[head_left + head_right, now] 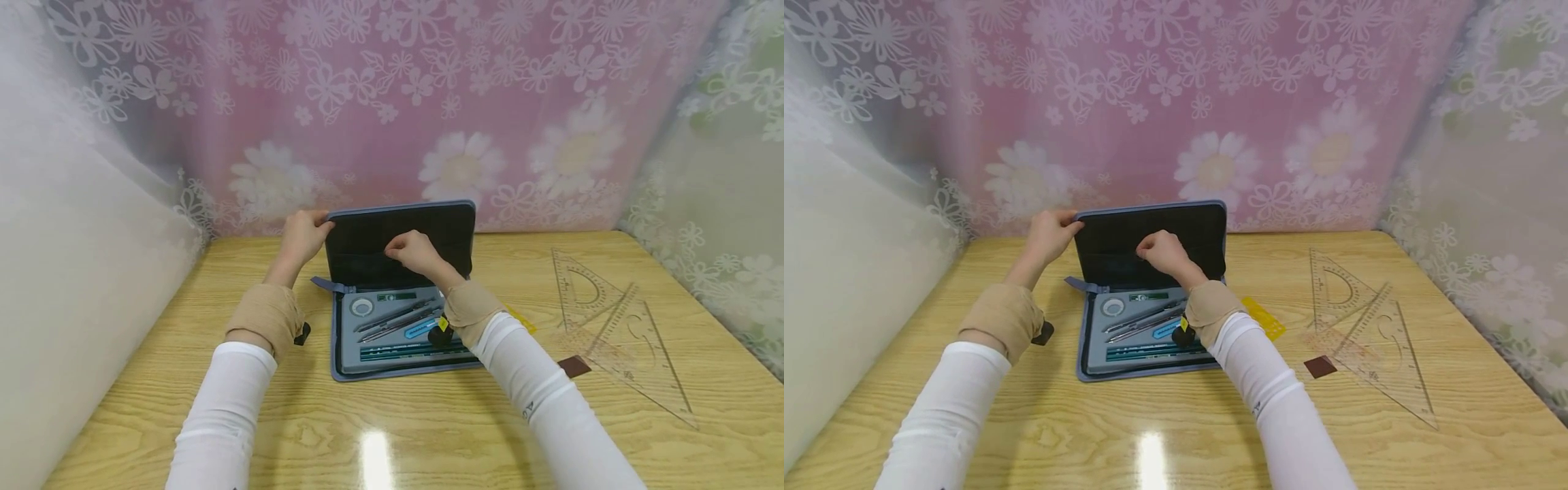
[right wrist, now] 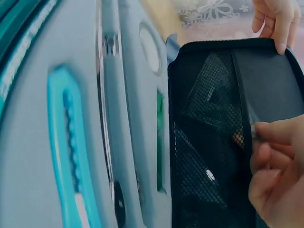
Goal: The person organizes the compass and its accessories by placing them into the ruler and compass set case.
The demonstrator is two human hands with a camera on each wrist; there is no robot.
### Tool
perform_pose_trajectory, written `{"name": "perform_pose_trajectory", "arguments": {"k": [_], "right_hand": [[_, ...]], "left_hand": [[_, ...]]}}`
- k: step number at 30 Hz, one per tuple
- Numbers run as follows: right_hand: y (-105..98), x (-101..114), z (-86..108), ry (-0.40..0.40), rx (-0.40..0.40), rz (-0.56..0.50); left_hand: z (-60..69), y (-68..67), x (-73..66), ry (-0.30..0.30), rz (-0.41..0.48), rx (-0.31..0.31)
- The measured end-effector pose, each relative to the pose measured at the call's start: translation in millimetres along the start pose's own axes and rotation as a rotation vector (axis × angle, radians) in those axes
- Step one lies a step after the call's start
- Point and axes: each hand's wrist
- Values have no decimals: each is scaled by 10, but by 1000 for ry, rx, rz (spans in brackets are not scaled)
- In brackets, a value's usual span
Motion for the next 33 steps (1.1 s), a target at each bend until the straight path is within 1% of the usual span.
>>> {"name": "perform_pose_trajectory", "arguments": {"k": [3,6,7,9,12,16,19,24,29,31,33], "right_hand": [[8,58,35,-39,45,220],[61,102,73,-116,28,432],[78,107,86,-145,15,478],[108,91,109,-185,-24,526],[134,44,144,-211,-74,545],[133,-11,184,-229,-85,539],[121,-34,204,-260,-89,542],[115,-79,256,-325,-155,529],[41,-163,437,-359,-233,506],[-34,-202,546,-361,-253,495],[-147,-258,671,-345,-251,491]], "left_hand": [[-3,7,-5,-7,6,-9],[-4,5,-6,-7,0,-8],[-5,5,-8,-7,0,-9],[-8,3,-9,-6,0,-10],[-8,2,-11,-13,3,-3],[-6,10,-10,-20,3,8],[-14,16,-2,-19,6,10],[-12,10,33,-5,5,3],[1,21,47,6,1,-3],[1,21,46,5,2,-1],[-3,20,34,8,-1,3]]}}
Point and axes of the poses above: each hand's wrist, its own z-axis away from the middle knuckle, its own y-axis out of the palm, x = y × z, and after that the axes turned 4 degrees about -y, right-handed
